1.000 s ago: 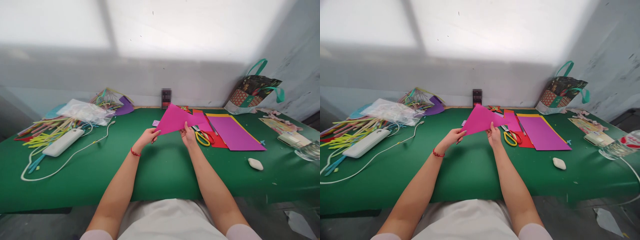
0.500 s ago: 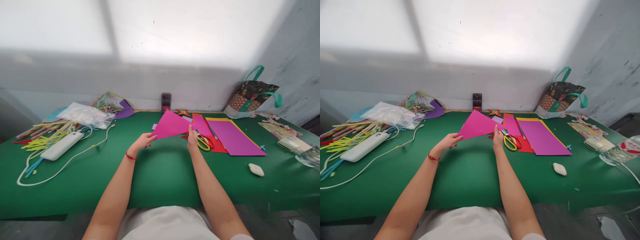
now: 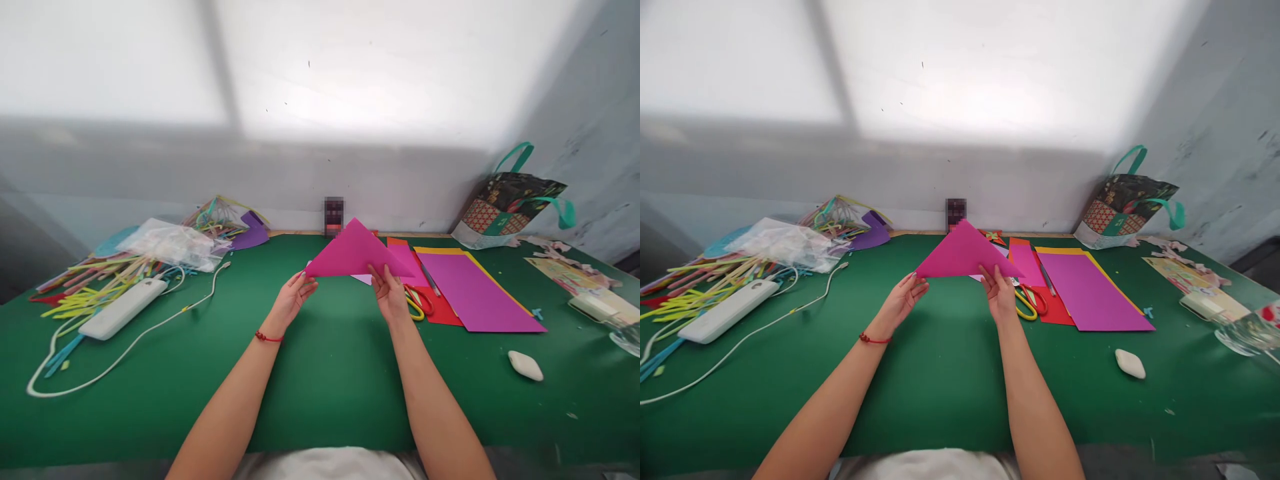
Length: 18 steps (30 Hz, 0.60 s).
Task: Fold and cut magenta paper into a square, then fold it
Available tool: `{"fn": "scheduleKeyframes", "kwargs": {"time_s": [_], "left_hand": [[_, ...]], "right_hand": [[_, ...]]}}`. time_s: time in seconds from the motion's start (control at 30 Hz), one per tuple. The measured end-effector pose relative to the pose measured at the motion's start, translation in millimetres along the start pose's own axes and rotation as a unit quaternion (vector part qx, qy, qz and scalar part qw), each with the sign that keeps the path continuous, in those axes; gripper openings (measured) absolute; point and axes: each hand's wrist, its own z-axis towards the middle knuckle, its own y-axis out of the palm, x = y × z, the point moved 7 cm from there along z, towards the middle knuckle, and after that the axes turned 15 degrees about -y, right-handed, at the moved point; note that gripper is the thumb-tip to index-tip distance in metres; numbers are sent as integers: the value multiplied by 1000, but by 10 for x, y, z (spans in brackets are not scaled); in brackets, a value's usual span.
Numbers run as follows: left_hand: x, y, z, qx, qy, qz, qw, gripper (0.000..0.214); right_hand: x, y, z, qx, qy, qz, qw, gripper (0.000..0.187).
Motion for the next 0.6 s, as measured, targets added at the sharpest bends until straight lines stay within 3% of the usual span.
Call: {"fn": "scheduleKeyframes", "kwargs": {"time_s": [0.07, 0.17, 0.2, 0.27, 0.33, 0.47, 0.53, 0.6], "left_hand": [[-40, 17, 20, -21, -28, -58, 998, 16], [-66, 104, 8, -97, -73, -106, 987, 44], [-71, 123, -4, -115, -86, -108, 984, 52], [-74, 128, -26, -135, -100, -106, 980, 59], [-84, 113, -43, -144, -107, -88, 980, 56], [-127, 42, -41, -112, -108, 19, 988, 29], [-129, 1, -29, -70, -96, 84, 989, 34], [-109, -10, -24, -34, -80, 123, 989, 41]], "right_hand": [[-33, 124, -58, -66, -6, -12, 998, 20], [-87, 313, -177, -194, -9, -81, 978, 15], [-111, 378, -223, -250, -17, -117, 961, 17], [-106, 480, -336, -373, -22, -221, 901, 19], [-82, 500, -409, -437, -25, -276, 856, 22], [3, 451, -449, -463, -19, -299, 834, 28], [18, 407, -406, -436, -19, -294, 851, 29], [-1, 317, -301, -361, -16, -287, 887, 33]]}}
